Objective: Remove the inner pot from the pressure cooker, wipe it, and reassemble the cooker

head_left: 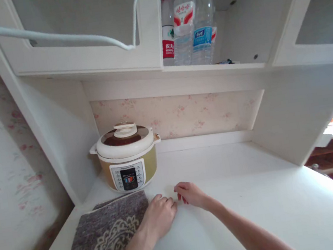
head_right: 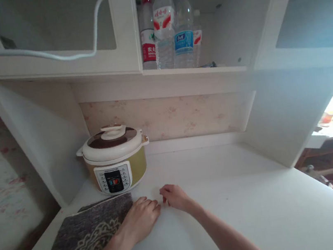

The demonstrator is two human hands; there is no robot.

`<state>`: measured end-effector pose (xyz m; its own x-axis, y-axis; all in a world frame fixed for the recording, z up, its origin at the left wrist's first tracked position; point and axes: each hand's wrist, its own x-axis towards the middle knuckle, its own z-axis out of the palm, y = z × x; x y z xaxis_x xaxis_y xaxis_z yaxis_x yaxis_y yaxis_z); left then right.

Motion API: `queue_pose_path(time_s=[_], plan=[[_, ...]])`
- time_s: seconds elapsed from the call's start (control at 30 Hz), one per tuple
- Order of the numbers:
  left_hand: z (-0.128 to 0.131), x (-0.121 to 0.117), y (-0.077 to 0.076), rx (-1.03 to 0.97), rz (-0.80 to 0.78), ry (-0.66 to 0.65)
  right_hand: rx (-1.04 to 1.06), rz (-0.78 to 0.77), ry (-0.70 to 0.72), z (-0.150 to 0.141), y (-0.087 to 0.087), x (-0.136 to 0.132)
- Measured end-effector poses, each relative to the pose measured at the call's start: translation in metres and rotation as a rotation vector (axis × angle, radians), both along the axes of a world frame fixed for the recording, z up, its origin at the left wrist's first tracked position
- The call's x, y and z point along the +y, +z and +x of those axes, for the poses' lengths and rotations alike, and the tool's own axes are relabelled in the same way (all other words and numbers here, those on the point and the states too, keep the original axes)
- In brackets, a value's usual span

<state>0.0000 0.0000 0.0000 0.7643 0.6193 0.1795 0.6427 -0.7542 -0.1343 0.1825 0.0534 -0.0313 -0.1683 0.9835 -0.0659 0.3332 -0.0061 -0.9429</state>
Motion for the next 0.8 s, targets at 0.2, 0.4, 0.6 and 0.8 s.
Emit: queue_pose_path(time_s=[0.2, 0.4, 0.6, 0.8], plan=[[-0.040, 0.015, 0.000, -0.059, -0.012, 0.139, 0.134, 0.002, -0.092, -0.022, 0.079, 0.067], [-0.050, 0.016, -0.025, -0.183, -0.061, 0.205, 0.328, -0.049, -0.198, -0.068, 0.122, 0.130], [-0.048, 0.018, -0.026, -0.227, -0.058, 0.217, 0.445, -0.018, -0.281, -0.087, 0.131, 0.158], [-0.052, 0.018, -0.029, -0.307, -0.063, 0.220, 0.463, 0.004, -0.342, -0.080, 0.133, 0.162]])
